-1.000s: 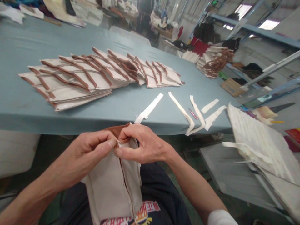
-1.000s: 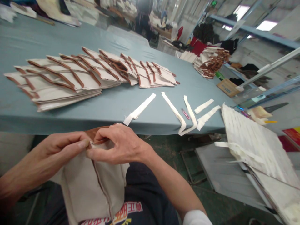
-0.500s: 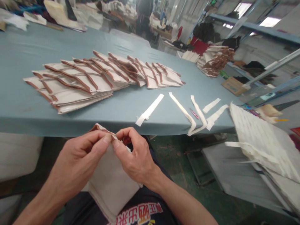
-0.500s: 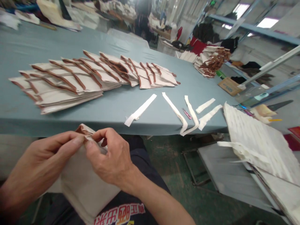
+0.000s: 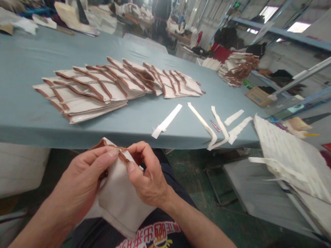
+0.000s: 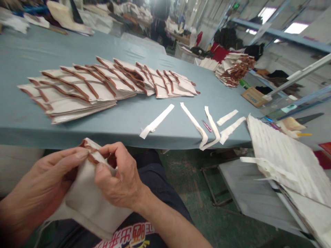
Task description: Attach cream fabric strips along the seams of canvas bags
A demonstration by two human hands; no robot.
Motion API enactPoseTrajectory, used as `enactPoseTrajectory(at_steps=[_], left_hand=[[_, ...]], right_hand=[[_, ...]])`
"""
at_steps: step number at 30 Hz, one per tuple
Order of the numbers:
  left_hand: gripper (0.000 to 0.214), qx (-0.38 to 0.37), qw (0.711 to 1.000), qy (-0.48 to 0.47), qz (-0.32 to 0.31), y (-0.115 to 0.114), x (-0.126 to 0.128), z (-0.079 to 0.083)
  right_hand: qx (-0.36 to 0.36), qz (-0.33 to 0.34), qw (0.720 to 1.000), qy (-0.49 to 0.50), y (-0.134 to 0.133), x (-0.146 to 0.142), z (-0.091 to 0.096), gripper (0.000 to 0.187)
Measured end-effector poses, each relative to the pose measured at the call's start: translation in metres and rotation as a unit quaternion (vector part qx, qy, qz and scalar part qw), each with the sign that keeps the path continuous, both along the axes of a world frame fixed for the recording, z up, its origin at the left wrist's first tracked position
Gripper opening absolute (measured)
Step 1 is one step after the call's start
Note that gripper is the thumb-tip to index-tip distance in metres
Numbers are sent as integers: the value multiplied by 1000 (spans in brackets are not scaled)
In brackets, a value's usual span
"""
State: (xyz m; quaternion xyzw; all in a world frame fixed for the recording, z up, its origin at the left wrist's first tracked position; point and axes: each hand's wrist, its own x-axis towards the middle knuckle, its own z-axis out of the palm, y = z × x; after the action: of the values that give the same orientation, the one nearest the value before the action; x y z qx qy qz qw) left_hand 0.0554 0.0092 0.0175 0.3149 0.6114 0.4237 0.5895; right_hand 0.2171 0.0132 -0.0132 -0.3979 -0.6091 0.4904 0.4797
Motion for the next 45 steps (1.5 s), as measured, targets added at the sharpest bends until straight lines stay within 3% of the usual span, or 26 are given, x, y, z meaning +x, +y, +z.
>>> enactPoseTrajectory(at_steps=[5, 12, 16, 20, 23, 28, 35, 41, 45], left_hand=[[48, -45, 997, -61, -28, -3, -6, -5], [38, 85, 992, 74, -57, 2, -4, 4], [46, 63, 997, 43, -32, 5, -1, -6], [59, 38, 998, 18, -37, 7, -5, -15], [53, 62, 993, 61, -79, 8, -10, -11], [38, 169, 959, 154, -170, 11, -11, 9], [29, 237, 923, 213, -216, 4, -20, 8], [21, 286, 893, 205, -282, 4, -28, 6], [19, 339, 855, 258, -295, 11, -26, 16]], right_hand=[[23, 4, 1000, -17, 6, 6, -8, 21], [12, -18, 1000, -22, 4, 3, -1, 19], [2, -31, 999, -16, 4, 0, 0, 24], [30, 17, 999, -18, 3, 9, -5, 39], [54, 57, 996, -41, 6, 23, -3, 42], [169, 13, 984, -61, 26, 35, 17, 28], [276, 174, 931, -161, 60, 48, 40, 12], [302, 258, 901, -176, 64, 50, 40, 22], [252, 268, 903, -225, 60, 49, 39, 17]])
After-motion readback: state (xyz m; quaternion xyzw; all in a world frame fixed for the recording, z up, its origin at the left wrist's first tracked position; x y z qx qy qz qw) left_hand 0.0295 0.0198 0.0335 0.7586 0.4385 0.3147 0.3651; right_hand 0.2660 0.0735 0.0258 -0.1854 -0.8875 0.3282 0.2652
